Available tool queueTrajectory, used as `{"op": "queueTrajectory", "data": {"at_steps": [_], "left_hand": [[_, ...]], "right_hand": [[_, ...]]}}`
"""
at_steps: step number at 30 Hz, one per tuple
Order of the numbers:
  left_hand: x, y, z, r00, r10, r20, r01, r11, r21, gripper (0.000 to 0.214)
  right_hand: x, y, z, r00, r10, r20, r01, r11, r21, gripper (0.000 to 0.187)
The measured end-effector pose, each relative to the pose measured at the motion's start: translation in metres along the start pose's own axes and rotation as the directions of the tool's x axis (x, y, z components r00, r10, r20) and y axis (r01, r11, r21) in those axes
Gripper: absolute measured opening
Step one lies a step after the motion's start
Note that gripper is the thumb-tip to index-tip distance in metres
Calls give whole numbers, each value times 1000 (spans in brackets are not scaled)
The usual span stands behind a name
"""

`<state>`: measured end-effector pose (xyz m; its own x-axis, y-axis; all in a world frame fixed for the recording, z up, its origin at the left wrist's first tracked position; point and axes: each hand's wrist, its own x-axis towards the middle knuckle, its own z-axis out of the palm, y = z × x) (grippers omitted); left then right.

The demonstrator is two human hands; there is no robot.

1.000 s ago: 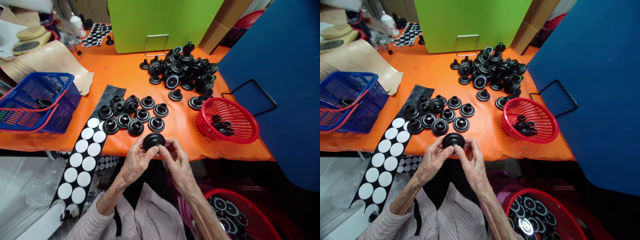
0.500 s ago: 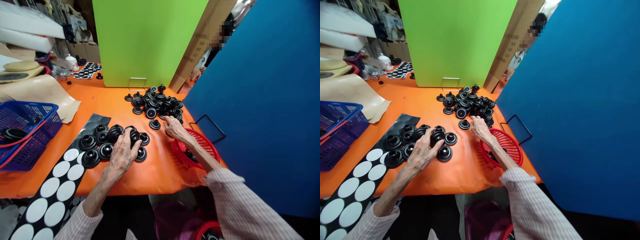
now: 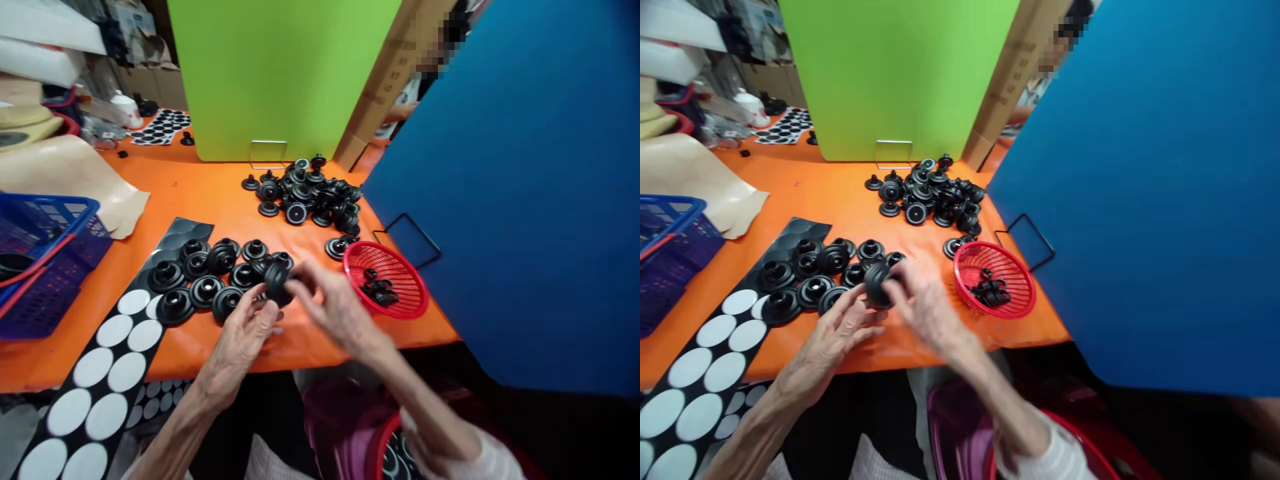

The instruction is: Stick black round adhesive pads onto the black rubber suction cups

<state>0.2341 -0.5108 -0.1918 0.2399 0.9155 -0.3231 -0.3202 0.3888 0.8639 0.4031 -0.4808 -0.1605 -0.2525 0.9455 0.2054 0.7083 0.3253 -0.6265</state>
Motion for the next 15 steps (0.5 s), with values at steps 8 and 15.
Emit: {"op": "queueTrajectory", "data": {"at_steps": [8,15], "left_hand": [[-22,-24,-16,982,-189,-19,181,961,-208,29],[-22,-35,-18,985,-167,-54,149,958,-245,28]], "right_hand": [[-35,81,-45,950,242,-196,-304,857,-415,10],[-16,163,-55,936,310,-167,-352,837,-418,38]]}}
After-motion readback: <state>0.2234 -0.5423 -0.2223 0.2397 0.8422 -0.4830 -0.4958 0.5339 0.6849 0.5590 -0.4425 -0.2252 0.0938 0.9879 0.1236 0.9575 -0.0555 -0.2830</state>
